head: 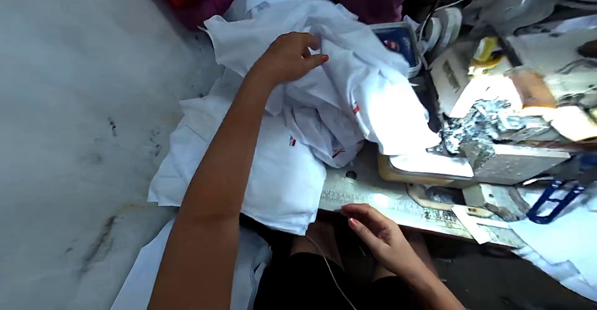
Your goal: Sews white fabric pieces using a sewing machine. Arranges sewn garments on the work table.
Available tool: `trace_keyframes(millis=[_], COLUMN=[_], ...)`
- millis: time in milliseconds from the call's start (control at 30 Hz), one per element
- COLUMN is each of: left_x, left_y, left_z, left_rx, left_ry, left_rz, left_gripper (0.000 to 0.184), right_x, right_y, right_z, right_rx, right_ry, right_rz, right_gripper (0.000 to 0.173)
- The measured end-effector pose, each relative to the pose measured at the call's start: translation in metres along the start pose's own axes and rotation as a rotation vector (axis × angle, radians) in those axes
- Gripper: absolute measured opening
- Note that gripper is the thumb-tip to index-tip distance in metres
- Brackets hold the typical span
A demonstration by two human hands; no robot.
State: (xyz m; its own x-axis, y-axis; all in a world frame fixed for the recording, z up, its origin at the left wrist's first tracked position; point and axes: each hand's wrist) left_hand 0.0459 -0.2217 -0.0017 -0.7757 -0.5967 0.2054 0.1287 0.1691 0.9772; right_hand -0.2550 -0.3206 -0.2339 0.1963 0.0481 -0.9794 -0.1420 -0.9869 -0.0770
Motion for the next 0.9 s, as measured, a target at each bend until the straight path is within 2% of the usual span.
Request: trace_keyframes(millis=[67, 133, 233, 333, 500, 633, 767, 833, 900], left_x=[-0.009, -0.025, -0.046, -0.051, -0.056, -0.066, -0.05, -0.039, -0.036], left_y=[-0.024, -0.048, -0.078, -0.113, -0.165, -0.157, -0.138, -0.148, -0.164], left_z=[0.057, 0.123, 0.214, 0.264, 0.255, 0.239, 0.259, 0.268, 0.273], left_rx=[0.074, 0.085, 0.177, 0.294, 0.364, 0.366, 0.238, 0.194, 0.204], left_ry=[-0.093, -0.106, 0.032, 0.11, 0.113, 0.109, -0.039, -0.109, -0.088], left_rz=[-0.037, -0.064, -0.092, -0.063, -0.118, -0.081, 0.059, 0.074, 0.067], left_gripper=[0.032, 0.025, 0.023, 0.024, 0.037, 0.026, 0.032, 0.029, 0.025], right_x=[0.005, 0.006, 0.002, -0.005, 0.001, 0.006, 0.009, 0.014, 0.02], right_y=[-0.001, -0.007, -0.027, -0.055, -0.087, -0.084, -0.083, -0.09, -0.098], right_z=[0.002, -0.003, -0.017, -0.035, -0.069, -0.066, -0.053, -0.047, -0.043], right_rx=[-0.002, -0.023, -0.051, -0.091, -0.201, -0.229, -0.225, -0.21, -0.183], right_ry=[0.049, 0.165, 0.385, 0.516, 0.618, 0.639, 0.608, 0.594, 0.593], right_rz=[0.089, 0.192, 0.34, 0.412, 0.632, 0.703, 0.691, 0.723, 0.755], right_gripper=[0.028, 0.027, 0.024, 0.023, 0.024, 0.025, 0.025, 0.021, 0.016])
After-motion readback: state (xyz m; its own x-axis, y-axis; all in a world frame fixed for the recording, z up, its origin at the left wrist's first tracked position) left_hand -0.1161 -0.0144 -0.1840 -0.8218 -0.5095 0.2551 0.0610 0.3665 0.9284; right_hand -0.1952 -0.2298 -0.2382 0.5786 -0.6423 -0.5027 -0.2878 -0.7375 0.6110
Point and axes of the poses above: each hand's wrist, its own z-axis away from the middle knuckle, its own y-axis out of the back of the hand, x = y × z, and after that the axes turned 7 degrees about -z, right-handed
